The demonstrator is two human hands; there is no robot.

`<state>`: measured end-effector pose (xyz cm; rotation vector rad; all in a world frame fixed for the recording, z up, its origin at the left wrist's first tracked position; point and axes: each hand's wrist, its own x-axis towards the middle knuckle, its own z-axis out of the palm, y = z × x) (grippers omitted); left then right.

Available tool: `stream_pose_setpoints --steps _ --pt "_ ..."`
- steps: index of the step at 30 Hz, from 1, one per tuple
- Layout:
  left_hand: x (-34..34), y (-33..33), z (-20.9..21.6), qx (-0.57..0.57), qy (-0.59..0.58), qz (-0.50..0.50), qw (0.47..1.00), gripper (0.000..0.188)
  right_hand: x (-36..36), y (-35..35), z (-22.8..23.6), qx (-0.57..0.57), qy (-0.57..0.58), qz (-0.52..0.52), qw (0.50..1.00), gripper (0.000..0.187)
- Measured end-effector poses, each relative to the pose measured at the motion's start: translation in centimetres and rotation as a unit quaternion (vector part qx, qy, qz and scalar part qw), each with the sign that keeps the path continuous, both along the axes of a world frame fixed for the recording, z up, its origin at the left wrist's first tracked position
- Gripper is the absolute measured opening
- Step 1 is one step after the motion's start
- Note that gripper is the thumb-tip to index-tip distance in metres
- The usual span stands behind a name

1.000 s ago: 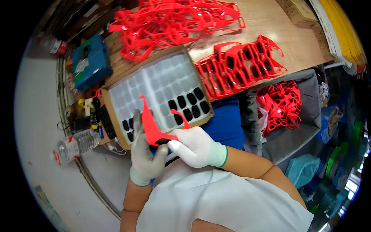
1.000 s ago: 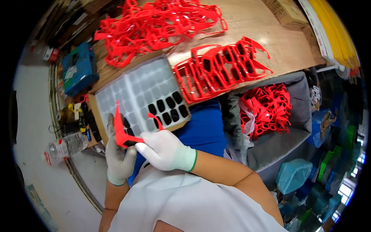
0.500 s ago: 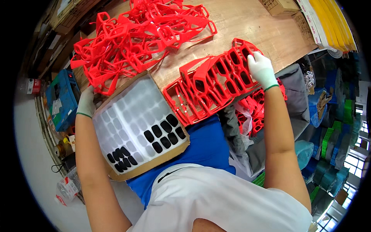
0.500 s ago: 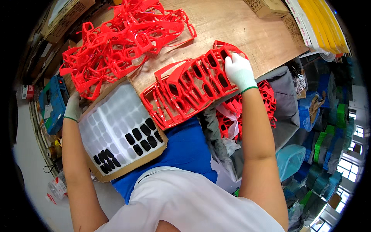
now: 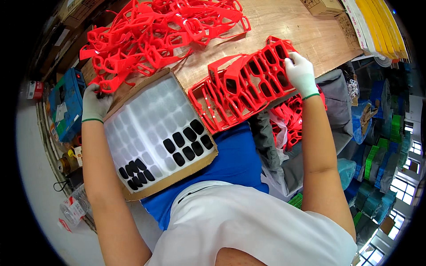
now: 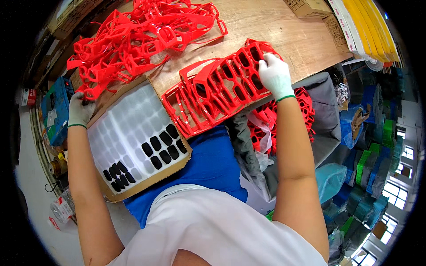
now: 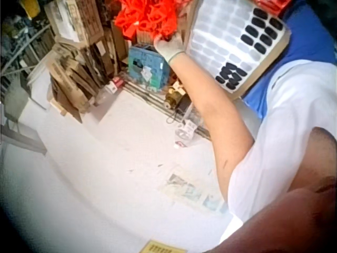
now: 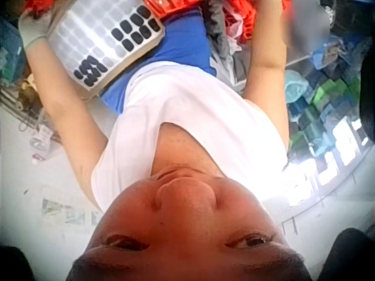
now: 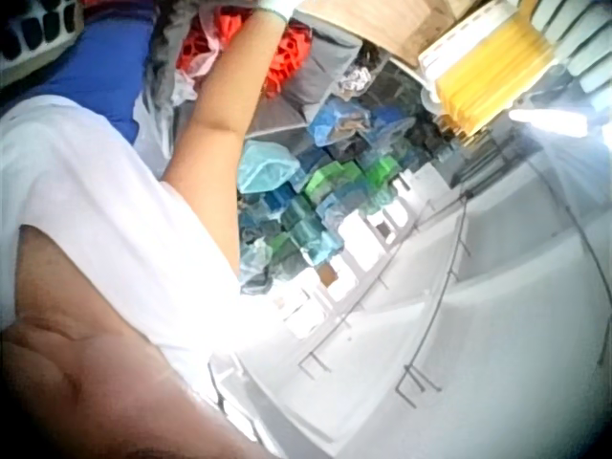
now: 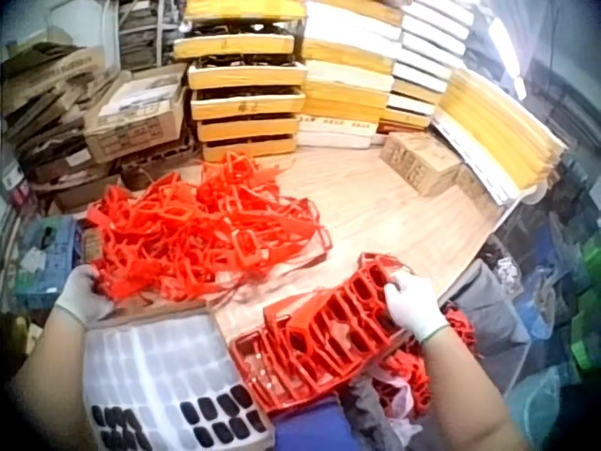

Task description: The person inserts black lenses into red plastic frames one at a time. They pick up a frame, press a lens into each side, and place the completed pair on the table. The process repeats with multiple frames and lenses.

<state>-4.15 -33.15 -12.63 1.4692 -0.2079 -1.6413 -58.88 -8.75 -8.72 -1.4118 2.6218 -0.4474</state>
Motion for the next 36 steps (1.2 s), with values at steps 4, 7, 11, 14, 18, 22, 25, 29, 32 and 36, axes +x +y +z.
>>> stream_pose_setpoints --steps 4,7,11,14,18,22,25,29,32,36 --pt "4.4 -1.3 -2.2 -0.078 0.102 0.012 0.992 0.013 -0.3 -0.1 -0.7 0.011 -0.029 0.028 0.999 0.033" --pt "6.9 -2.5 -1.5 -0.138 0.064 0.107 0.983 0.009 0.0 0.1 -0.5 -0.004 -0.027 0.029 0.999 0.034" --pt "6.6 2.5 5.4 -0.257 0.012 0.056 0.965 0.016 0.3 1.0 0.0 0.024 0.046 0.000 0.999 0.040" --pt "4.0 11.0 9.9 -0.347 -0.156 -0.042 0.924 0.025 3.6 2.8 1.8 -0.140 0.024 0.001 0.990 0.042" --pt "1.6 23.9 11.1 -0.302 -0.396 -0.140 0.856 0.035 13.7 5.9 2.5 -0.296 -0.040 0.121 0.947 0.017" --pt "0.6 30.9 9.5 -0.300 -0.306 -0.221 0.876 0.033 28.4 6.0 -0.3 -0.172 -0.152 0.414 0.881 0.025" --pt "-0.7 33.9 7.4 -0.358 -0.310 -0.282 0.834 0.033 35.7 5.6 -4.2 0.042 -0.080 0.390 0.916 0.024" --pt "-2.3 37.2 9.2 -0.359 -0.103 -0.294 0.880 0.030 37.1 4.0 -3.8 0.165 -0.045 0.332 0.928 0.027" --pt "-2.0 37.7 9.0 -0.346 -0.099 -0.311 0.880 0.027 36.2 3.6 -3.9 0.164 -0.100 0.327 0.925 0.027" --pt "-2.5 37.1 9.3 -0.372 -0.109 -0.324 0.863 0.025 35.9 3.8 -4.3 0.167 -0.125 0.327 0.922 0.030"
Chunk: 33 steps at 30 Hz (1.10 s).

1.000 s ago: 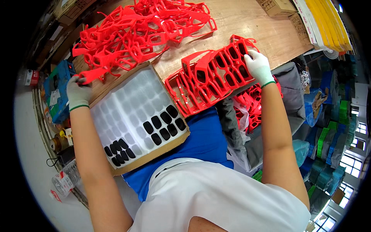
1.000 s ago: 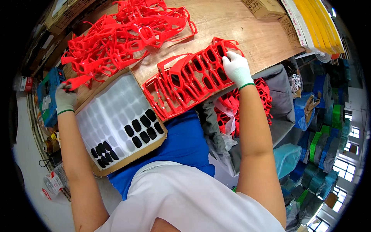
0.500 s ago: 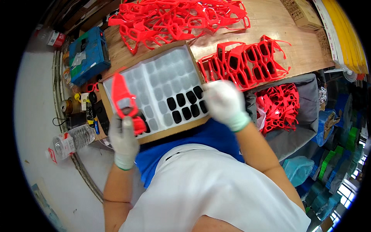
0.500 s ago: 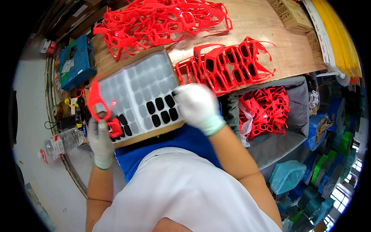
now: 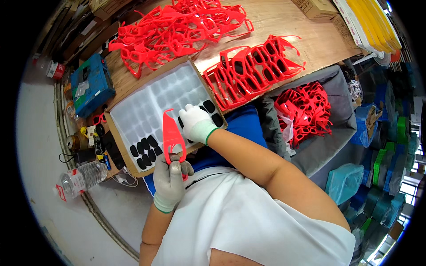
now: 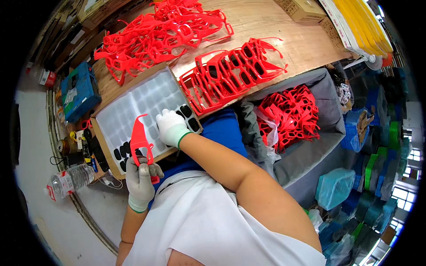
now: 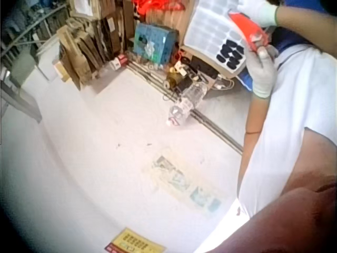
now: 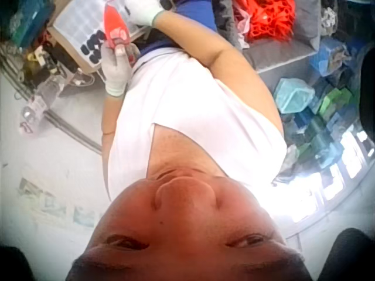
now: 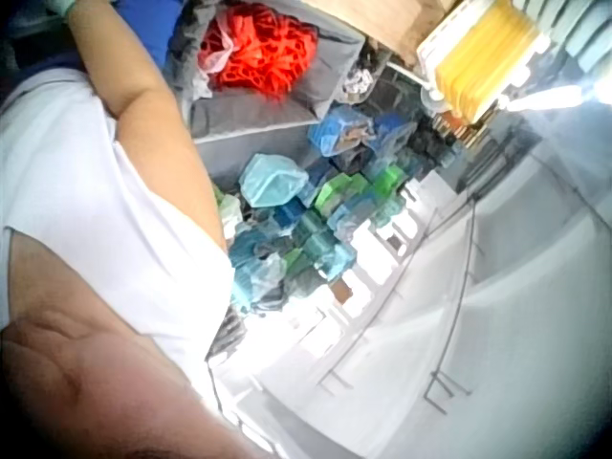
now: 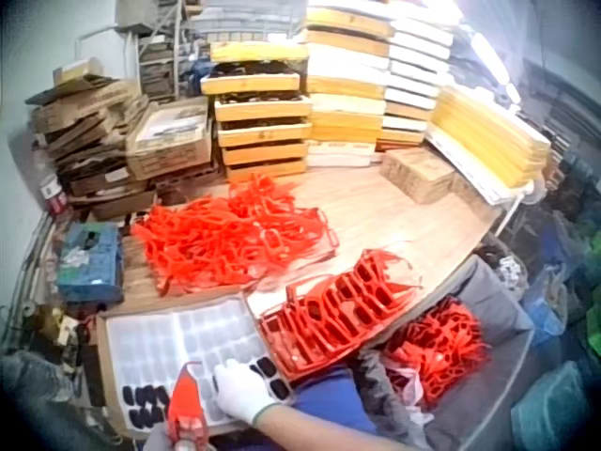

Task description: The person inserts black lenses into red plastic frames one at a time. They pick up a frame, press a lens into each side, and place the completed pair on the table. The process repeats with multiple frames and lenses.

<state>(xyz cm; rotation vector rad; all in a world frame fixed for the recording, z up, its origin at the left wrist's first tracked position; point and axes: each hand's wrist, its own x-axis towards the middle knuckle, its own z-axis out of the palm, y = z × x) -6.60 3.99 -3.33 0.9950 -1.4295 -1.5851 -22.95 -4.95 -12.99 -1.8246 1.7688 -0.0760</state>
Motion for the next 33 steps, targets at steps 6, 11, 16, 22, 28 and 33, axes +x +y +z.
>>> stream_pose_setpoints --steps 6,11,16,22,28,33 --pt "-0.2 0.5 -0.2 0.011 -0.016 -0.002 1.000 0.022 0.1 -0.2 0.0 -0.059 -0.001 -0.011 0.998 0.022" --pt "1.2 -0.1 -0.1 -0.022 -0.027 0.033 0.999 0.022 -3.6 2.8 2.8 -0.040 -0.122 0.135 0.982 0.016" --pt "1.3 -0.8 1.0 0.036 -0.051 0.073 0.995 0.021 -8.7 8.3 8.1 -0.175 -0.292 0.145 0.929 0.027" --pt "-3.1 -0.8 2.3 -0.015 -0.167 -0.113 0.979 0.025 -7.5 10.0 12.1 -0.243 -0.410 -0.082 0.875 0.021" --pt "-4.9 -1.3 2.8 0.032 -0.154 -0.085 0.984 0.027 -7.1 9.9 11.7 -0.252 -0.437 -0.114 0.856 0.023" --pt "-3.7 -1.5 3.8 0.080 -0.122 -0.130 0.981 0.031 -6.0 10.1 11.1 -0.083 -0.643 -0.252 0.718 0.020"
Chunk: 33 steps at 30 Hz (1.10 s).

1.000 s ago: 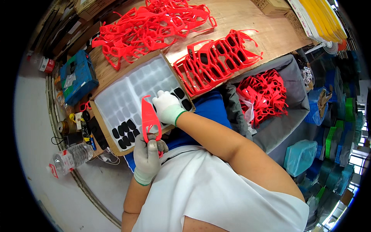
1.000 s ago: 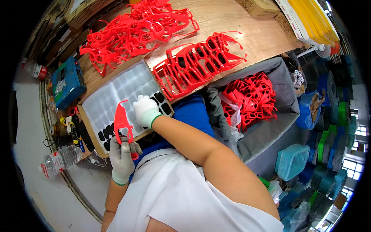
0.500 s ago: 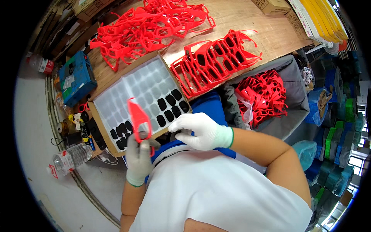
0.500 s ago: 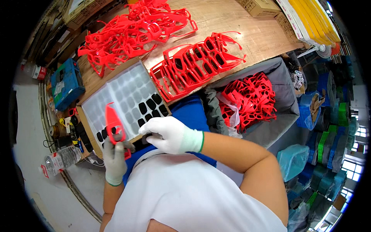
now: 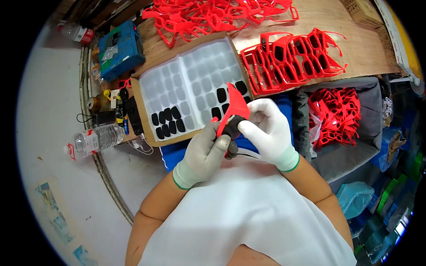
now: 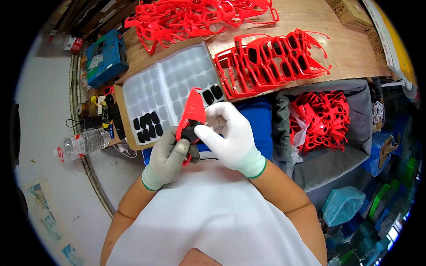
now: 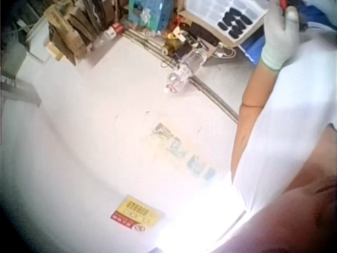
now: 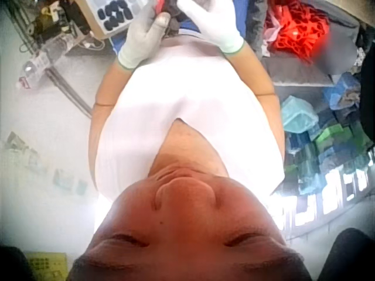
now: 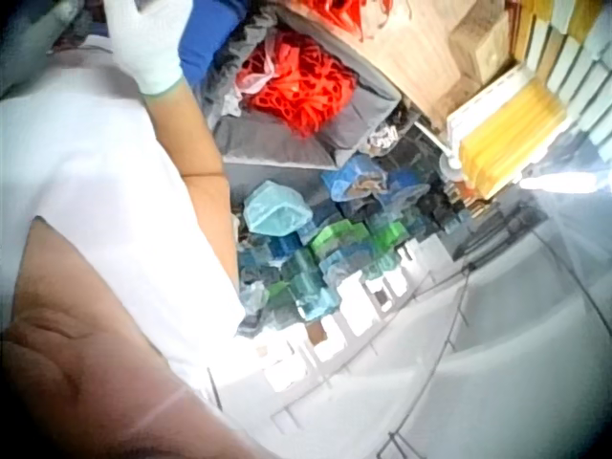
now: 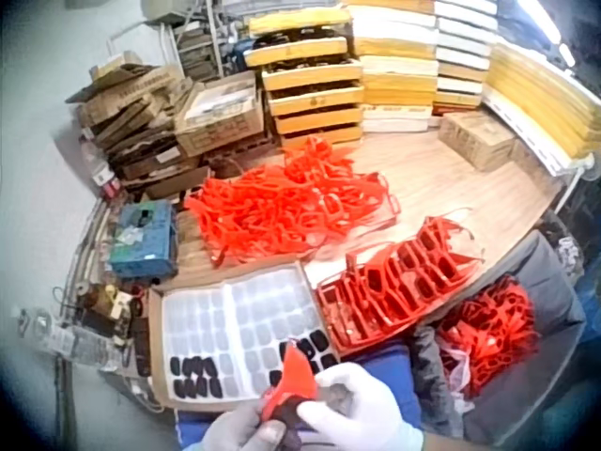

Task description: The person inserts black lenses into red plastic frames one at a time. They pick up a frame, press a lens into each side, and place the completed pair on the table. The process repeats with multiple frames and lenses.

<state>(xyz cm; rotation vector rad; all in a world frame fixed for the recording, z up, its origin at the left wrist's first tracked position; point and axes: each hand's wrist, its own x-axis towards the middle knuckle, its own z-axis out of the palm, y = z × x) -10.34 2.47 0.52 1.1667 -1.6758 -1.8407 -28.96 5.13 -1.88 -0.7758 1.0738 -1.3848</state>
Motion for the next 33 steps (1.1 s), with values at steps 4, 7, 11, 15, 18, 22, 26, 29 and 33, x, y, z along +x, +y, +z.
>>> stream_pose_setpoints --steps 4,7,11,15,18,22,26,29,33 --pt "0.4 -0.5 1.0 0.045 -0.007 -0.035 0.998 0.031 -1.8 -0.4 -0.2 0.108 -0.083 0.183 0.974 0.029" --pt "0.6 -0.7 1.2 0.063 -0.014 -0.051 0.997 0.031 -1.9 -0.7 0.1 0.126 -0.084 0.199 0.968 0.028" --pt "0.9 -0.5 1.1 0.054 -0.008 -0.042 0.998 0.037 -1.6 -0.9 0.1 0.136 -0.090 0.199 0.966 0.025" --pt "1.4 -0.1 0.7 0.039 0.057 -0.023 0.997 0.040 -0.7 -0.9 0.1 0.150 -0.103 0.182 0.966 0.024" --pt "2.2 -0.3 0.3 0.060 0.062 -0.037 0.996 0.040 -0.3 -1.0 0.0 0.155 -0.111 0.188 0.963 0.023" --pt "2.8 -0.2 0.5 0.061 0.033 -0.016 0.997 0.038 0.2 -1.2 0.6 0.149 -0.088 0.188 0.967 0.023" --pt "2.6 0.5 0.3 0.037 -0.006 0.032 0.999 0.036 0.5 -1.1 1.2 0.137 -0.045 0.195 0.970 0.024" --pt "2.7 0.9 0.2 0.031 -0.015 0.051 0.998 0.034 0.4 -0.9 1.3 0.115 -0.022 0.207 0.971 0.024" --pt "2.7 1.0 0.1 0.028 -0.016 0.044 0.999 0.028 0.2 -0.3 0.7 0.105 -0.003 0.211 0.972 0.023"
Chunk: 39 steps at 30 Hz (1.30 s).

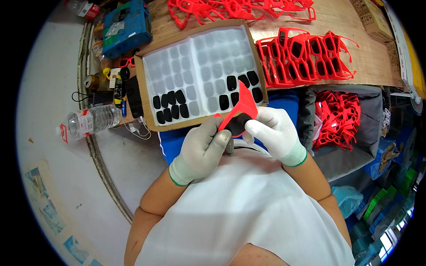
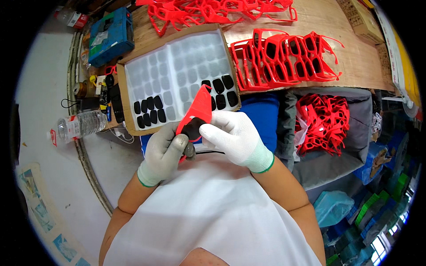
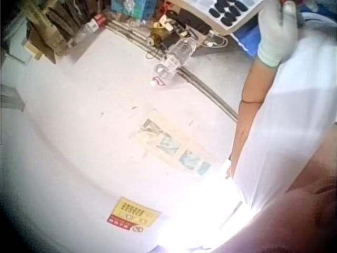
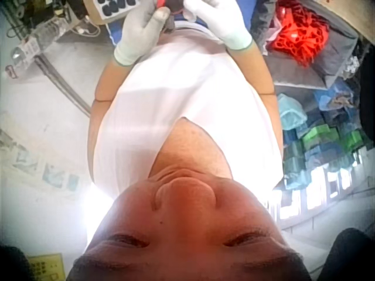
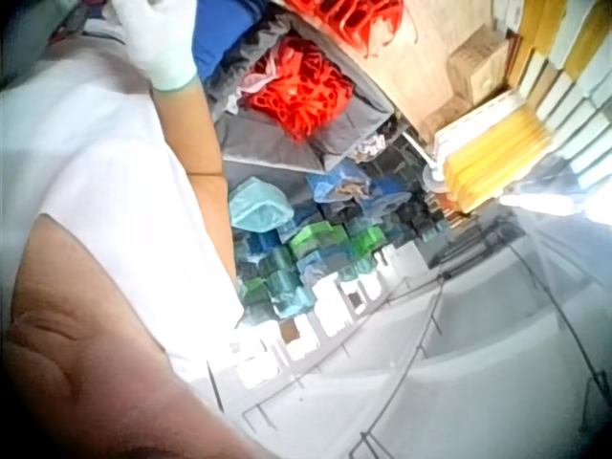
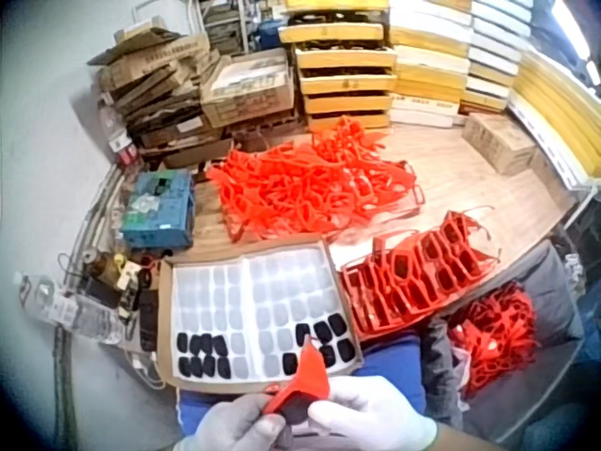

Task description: The person inserts black lenses into red plastic frames one at a time. They pick up a frame, press a lens into each side, and place the completed pair on the table. The process repeats with multiple frames and lenses.

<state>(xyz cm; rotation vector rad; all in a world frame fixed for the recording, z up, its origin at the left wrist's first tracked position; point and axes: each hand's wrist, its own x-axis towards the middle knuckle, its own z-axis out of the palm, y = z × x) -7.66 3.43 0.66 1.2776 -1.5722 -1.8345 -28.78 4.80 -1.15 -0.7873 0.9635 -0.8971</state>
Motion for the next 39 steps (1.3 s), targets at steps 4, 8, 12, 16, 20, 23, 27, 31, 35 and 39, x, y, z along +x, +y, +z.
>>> stream_pose_setpoints --steps 4,8,12,16,20,23,27,31,35,39 --pt "0.2 0.0 -0.4 0.035 0.036 -0.022 0.999 0.023 -0.2 -0.1 -0.4 0.027 -0.038 0.011 0.999 0.024" --pt "0.3 -0.3 -0.1 0.019 0.027 -0.026 0.999 0.024 0.2 0.0 -0.4 0.056 -0.056 -0.008 0.997 0.024" --pt "0.2 -0.1 0.0 0.010 0.027 0.009 1.000 0.029 0.6 -0.3 0.5 0.029 -0.026 -0.014 0.999 0.022" --pt "0.1 0.3 -0.1 -0.046 0.008 0.015 0.999 0.033 0.8 -0.1 0.6 -0.004 0.010 -0.015 1.000 0.020" --pt "-0.1 1.0 -0.7 -0.102 -0.004 0.026 0.994 0.029 1.2 0.3 0.4 -0.101 0.128 -0.029 0.986 0.018" --pt "-0.4 1.2 -0.3 -0.146 -0.037 0.016 0.989 0.025 2.0 0.4 0.7 -0.163 0.190 -0.065 0.966 0.017" --pt "-0.6 1.3 -0.7 -0.165 -0.041 0.021 0.985 0.024 2.2 0.7 -0.4 -0.148 0.179 -0.085 0.969 0.017" --pt "0.2 0.4 -0.6 -0.067 -0.011 -0.003 0.998 0.026 2.4 0.6 0.0 -0.003 0.013 -0.114 0.993 0.017" --pt "0.9 0.1 -0.6 0.045 0.061 -0.010 0.997 0.028 0.7 0.2 -0.8 0.058 -0.097 -0.018 0.993 0.019" --pt "1.3 -0.4 0.0 0.075 0.049 -0.045 0.995 0.028 0.6 0.2 -0.6 0.060 -0.101 -0.005 0.993 0.020"
